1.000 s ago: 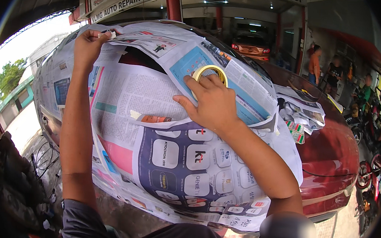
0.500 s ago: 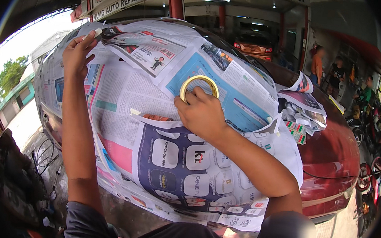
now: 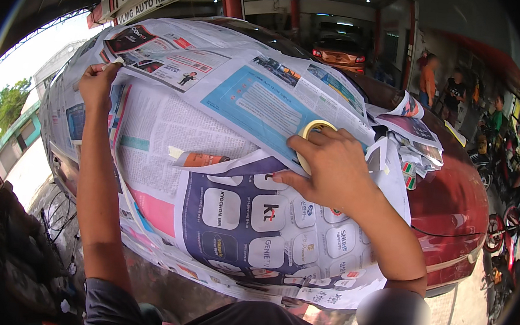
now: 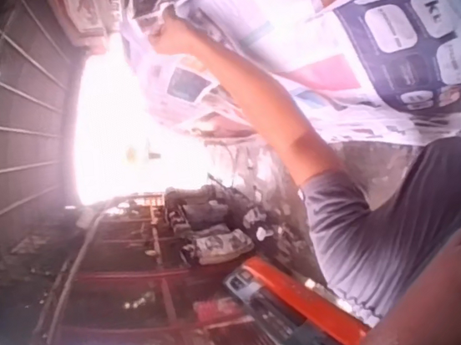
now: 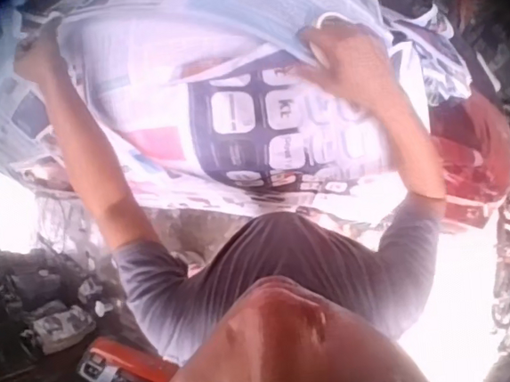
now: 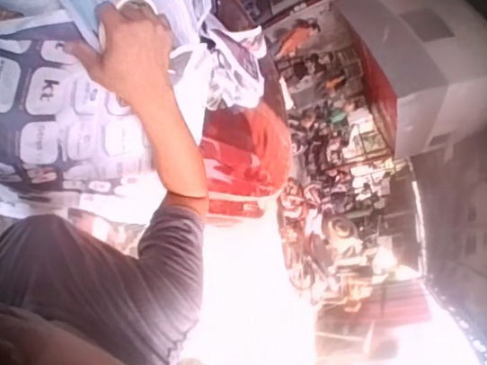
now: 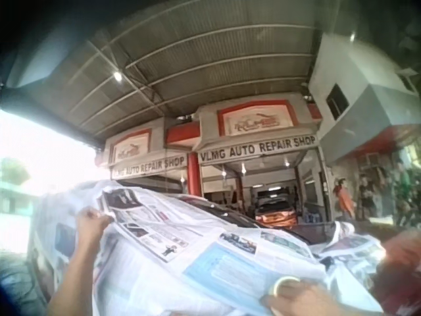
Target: The person walks through an auto repair shop, picks up a cloth and a can of liquid, then wipes the hood of a red car. They apply masking tape and newspaper to mask off areas around the hood and door handle, preparing the surface for painting.
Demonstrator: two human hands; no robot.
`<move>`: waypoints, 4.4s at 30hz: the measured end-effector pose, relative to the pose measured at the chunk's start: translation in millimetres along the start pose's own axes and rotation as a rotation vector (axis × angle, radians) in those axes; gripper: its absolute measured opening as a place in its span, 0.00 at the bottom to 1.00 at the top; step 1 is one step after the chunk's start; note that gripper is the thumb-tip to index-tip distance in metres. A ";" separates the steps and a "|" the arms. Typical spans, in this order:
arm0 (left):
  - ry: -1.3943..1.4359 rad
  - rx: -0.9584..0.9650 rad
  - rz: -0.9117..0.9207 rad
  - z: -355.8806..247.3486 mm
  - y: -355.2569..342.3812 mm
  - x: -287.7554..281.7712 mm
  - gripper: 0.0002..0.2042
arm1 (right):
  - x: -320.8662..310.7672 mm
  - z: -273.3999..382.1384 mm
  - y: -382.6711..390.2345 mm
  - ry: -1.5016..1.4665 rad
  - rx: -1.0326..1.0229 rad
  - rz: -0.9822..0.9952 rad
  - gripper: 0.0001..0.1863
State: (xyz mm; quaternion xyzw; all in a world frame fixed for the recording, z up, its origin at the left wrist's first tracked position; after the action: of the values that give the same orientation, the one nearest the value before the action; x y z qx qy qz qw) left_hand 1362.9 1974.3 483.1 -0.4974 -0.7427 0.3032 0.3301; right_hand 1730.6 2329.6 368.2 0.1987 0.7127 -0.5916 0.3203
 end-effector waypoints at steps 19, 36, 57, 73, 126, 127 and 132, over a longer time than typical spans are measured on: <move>-0.668 0.063 0.053 11.0 23.0 -24.6 0.20 | 23.3 -5.5 76.3 -0.089 0.030 0.074 0.18; -0.619 0.329 0.001 -3.8 33.9 -50.3 0.13 | 0.4 -20.6 83.6 -0.921 0.405 0.191 0.29; 0.329 0.610 0.872 -262.5 280.7 225.8 0.10 | -68.8 -90.6 61.8 -0.150 0.165 -0.524 0.09; -0.440 0.422 2.163 -158.1 349.2 450.9 0.04 | 9.5 -41.6 162.7 -0.069 0.334 -0.302 0.24; -0.579 1.293 1.602 -182.9 419.0 420.3 0.22 | 4.3 -31.2 166.8 -0.424 0.429 -0.378 0.16; -0.483 1.283 1.502 -188.5 406.1 403.6 0.20 | -4.1 -25.1 163.5 -0.436 0.432 -0.415 0.15; 0.114 1.143 1.149 -263.9 346.0 264.6 0.10 | -37.4 33.6 168.6 -0.678 0.493 -0.599 0.18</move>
State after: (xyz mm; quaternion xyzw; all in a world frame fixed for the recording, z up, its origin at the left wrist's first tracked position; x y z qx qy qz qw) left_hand 1682.4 2366.1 421.5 -0.5704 -0.0839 0.7319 0.3631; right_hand 1876.4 2337.8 270.2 -0.1474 0.4339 -0.8389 0.2936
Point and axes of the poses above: each hand's wrist, its own y-axis away from the middle knuckle, its own x-axis out of the palm, z = x × y, the point moved 1 cm from there along -y, towards the middle knuckle, and after that the axes turned 5 degrees about -y, right-handed, at the moved point
